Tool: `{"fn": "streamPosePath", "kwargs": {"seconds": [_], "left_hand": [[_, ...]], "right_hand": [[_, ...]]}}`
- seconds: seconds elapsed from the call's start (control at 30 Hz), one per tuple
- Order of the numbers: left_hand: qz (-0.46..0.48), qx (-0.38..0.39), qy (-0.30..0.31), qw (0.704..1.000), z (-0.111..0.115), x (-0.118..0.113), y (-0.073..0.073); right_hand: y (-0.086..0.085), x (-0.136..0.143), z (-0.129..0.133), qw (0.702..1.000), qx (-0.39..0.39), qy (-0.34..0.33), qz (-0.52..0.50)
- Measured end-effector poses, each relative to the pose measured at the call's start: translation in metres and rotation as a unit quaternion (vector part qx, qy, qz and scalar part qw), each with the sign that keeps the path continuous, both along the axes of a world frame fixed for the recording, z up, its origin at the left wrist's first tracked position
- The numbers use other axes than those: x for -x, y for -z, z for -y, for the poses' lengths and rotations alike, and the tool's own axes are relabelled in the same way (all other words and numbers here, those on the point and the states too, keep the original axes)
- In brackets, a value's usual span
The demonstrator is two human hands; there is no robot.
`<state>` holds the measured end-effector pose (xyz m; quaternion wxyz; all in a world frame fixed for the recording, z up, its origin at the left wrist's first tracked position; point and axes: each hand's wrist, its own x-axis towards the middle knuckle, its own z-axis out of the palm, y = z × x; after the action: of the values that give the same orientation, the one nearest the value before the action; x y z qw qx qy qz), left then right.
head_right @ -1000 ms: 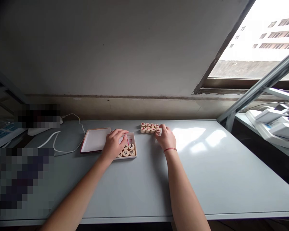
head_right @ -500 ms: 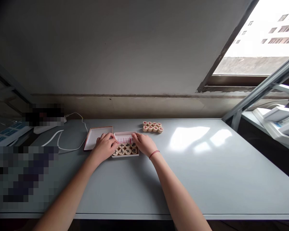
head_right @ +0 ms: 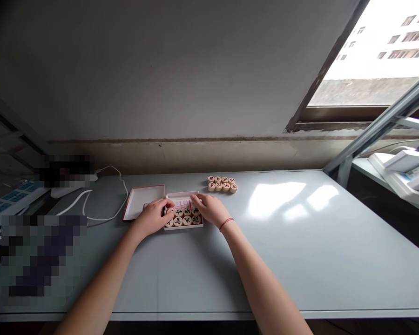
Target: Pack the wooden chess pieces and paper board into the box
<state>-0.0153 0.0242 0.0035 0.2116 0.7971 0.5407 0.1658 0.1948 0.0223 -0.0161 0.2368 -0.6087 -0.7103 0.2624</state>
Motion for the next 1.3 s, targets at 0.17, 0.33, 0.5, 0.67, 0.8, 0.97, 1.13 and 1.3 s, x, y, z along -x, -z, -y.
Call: {"fn": "streamPosePath", "kwargs": {"seconds": [0.17, 0.33, 0.5, 0.67, 0.8, 0.97, 1.13, 1.3], "left_hand": [[0.096, 0.05, -0.042, 0.993, -0.003, 0.005, -0.005], [0.297, 0.084, -0.08, 0.948, -0.005, 0.001, -0.001], [0.439, 0.201, -0.065, 0.873, 0.0, -0.014, 0.001], [0.49, 0.196, -0.12, 0.841, 0.001, -0.017, 0.003], [0.514, 0.191, -0.128, 0.827, -0.001, -0.013, 0.004], [0.493, 0.156, -0.147, 0.843, -0.002, -0.013, 0.005], [0.467, 0.162, -0.137, 0.858, -0.001, -0.014, 0.006], [0.462, 0.174, -0.113, 0.862, 0.004, -0.017, 0.008]], "right_hand": [[-0.007, -0.01, 0.0, 0.997, 0.004, -0.005, -0.079], [-0.013, 0.006, 0.007, 0.988, -0.111, -0.047, -0.094], [-0.011, 0.031, 0.016, 0.978, -0.191, -0.068, -0.048], [-0.014, 0.019, 0.011, 0.975, -0.216, -0.027, -0.038], [-0.018, -0.014, 0.005, 0.971, -0.223, 0.085, -0.01], [-0.01, -0.037, 0.008, 0.988, -0.082, 0.091, 0.094], [0.007, -0.033, 0.004, 0.979, -0.068, 0.114, 0.153], [0.011, -0.028, 0.001, 0.976, -0.119, 0.139, 0.121]]}}
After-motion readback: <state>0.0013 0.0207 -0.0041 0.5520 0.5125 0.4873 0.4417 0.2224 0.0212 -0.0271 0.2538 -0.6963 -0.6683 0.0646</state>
